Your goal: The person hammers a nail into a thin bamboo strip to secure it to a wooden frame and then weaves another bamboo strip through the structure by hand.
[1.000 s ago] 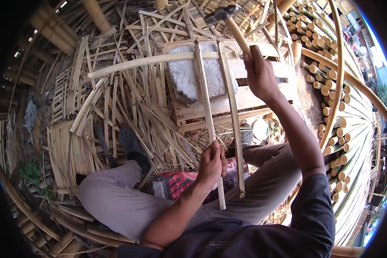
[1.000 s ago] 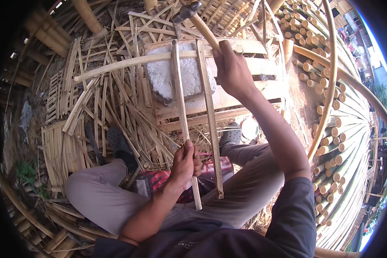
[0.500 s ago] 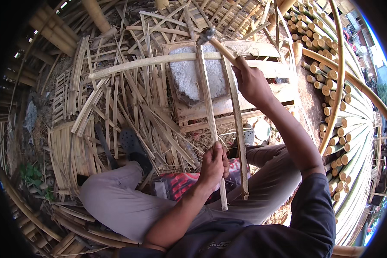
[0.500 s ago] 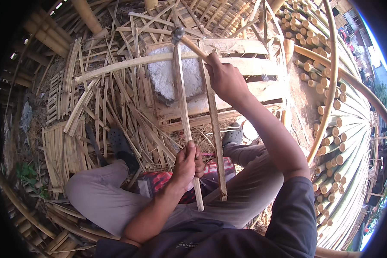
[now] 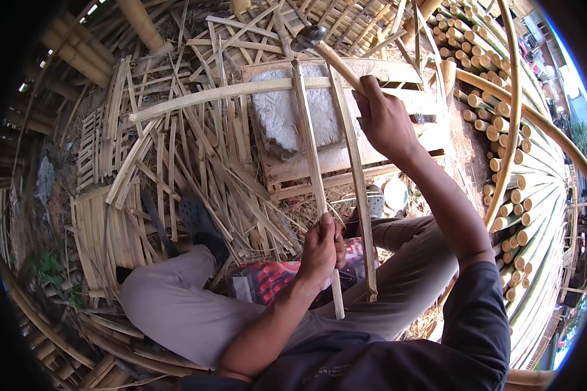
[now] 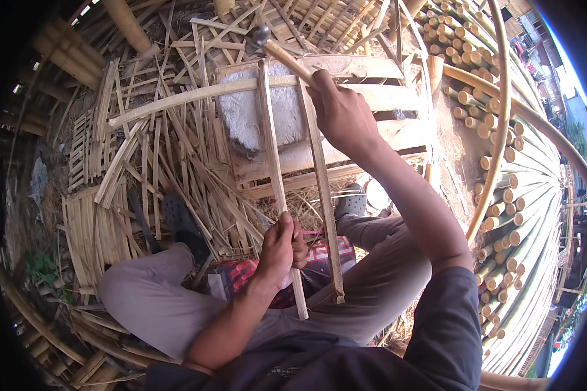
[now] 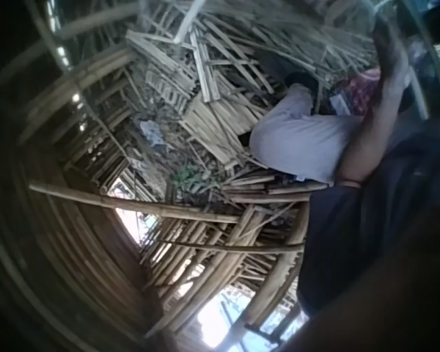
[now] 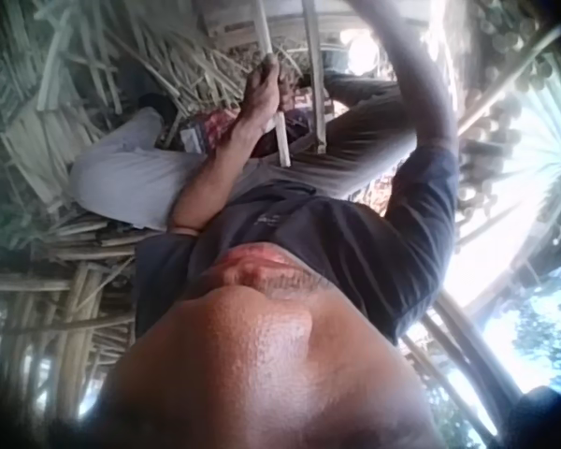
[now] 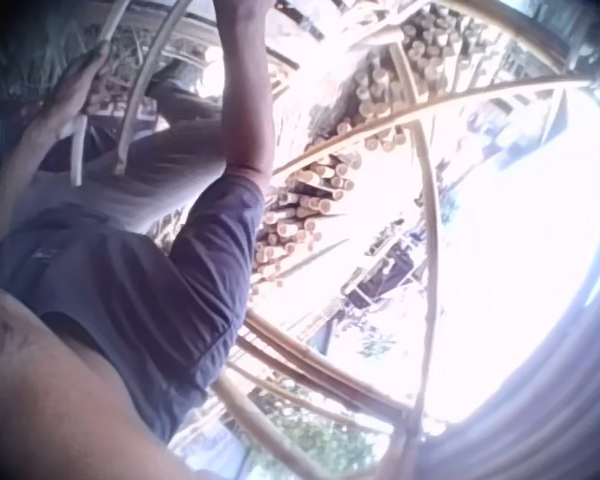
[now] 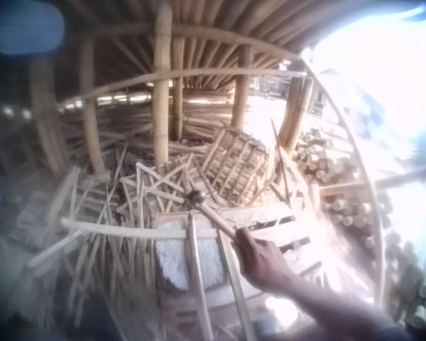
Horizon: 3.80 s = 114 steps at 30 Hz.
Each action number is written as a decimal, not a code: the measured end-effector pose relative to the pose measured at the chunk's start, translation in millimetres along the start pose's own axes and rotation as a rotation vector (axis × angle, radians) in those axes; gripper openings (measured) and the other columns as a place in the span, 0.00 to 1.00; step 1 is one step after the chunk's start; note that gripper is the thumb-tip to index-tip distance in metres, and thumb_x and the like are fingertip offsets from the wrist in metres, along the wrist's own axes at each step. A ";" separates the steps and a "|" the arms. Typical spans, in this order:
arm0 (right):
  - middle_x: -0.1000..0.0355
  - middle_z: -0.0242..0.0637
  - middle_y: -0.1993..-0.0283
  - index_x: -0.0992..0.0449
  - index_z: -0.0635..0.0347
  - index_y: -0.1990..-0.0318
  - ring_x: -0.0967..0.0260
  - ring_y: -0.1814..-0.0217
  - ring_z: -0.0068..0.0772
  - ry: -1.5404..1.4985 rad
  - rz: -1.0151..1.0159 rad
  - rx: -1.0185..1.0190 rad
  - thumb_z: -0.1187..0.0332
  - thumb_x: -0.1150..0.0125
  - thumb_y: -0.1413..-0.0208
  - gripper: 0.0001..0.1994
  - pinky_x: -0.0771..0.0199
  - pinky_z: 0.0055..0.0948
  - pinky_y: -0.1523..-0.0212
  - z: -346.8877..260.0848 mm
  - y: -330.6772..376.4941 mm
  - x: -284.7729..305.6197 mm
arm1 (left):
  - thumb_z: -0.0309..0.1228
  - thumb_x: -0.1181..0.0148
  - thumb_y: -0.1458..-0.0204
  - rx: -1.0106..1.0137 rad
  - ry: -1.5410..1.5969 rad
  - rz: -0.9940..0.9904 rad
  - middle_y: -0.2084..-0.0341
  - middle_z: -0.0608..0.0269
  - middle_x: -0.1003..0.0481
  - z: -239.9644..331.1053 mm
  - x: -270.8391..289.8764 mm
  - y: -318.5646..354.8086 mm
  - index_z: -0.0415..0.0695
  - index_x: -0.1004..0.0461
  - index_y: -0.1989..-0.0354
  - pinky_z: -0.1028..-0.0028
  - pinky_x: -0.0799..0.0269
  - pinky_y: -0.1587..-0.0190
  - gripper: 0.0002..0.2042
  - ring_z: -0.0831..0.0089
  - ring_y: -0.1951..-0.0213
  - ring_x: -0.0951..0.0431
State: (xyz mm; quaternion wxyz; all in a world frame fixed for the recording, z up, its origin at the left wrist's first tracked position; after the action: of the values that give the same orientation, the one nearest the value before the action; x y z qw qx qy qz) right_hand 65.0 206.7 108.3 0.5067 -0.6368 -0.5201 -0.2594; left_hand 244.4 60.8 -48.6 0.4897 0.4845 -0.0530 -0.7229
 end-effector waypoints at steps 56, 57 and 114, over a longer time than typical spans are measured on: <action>0.31 0.52 0.82 0.37 0.63 0.56 0.31 0.82 0.59 -0.178 0.082 0.040 0.67 0.50 0.33 0.09 0.34 0.53 0.79 -0.9 -14.0 16.7 | 0.52 0.59 0.32 0.021 0.011 -0.021 0.88 0.77 0.51 -0.8 -0.3 -4.4 0.51 0.41 0.72 0.78 0.59 0.85 0.21 0.85 0.88 0.52; 0.31 0.51 0.82 0.36 0.63 0.56 0.30 0.81 0.59 -0.051 -0.083 0.049 0.66 0.50 0.33 0.09 0.33 0.53 0.78 5.7 -9.9 -5.7 | 0.52 0.59 0.32 0.017 0.015 -0.028 0.88 0.77 0.51 0.6 -1.9 -4.7 0.51 0.41 0.72 0.78 0.59 0.85 0.21 0.85 0.88 0.52; 0.41 0.24 0.79 0.33 0.60 0.60 0.43 0.81 0.15 -0.608 -0.017 -0.655 0.49 0.47 0.33 0.21 0.38 0.22 0.82 113.1 47.7 39.0 | 0.40 0.52 0.36 -0.913 -2.327 0.345 0.38 0.45 0.36 312.8 4.1 -24.1 0.39 0.40 0.35 0.53 0.46 0.32 0.25 0.50 0.34 0.40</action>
State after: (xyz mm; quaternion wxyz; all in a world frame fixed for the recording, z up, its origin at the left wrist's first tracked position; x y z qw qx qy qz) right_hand 99.6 328.4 84.0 0.1001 -0.8067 -0.5409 -0.2159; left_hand -7.1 -54.4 99.6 0.3636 -0.6634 -0.2602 -0.6000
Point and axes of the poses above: each hand's wrist, its own y-axis away from the middle knuckle, its own x-axis out of the back of the hand, z = x × y, the point moved 9 cm from there along -y, towards the middle knuckle
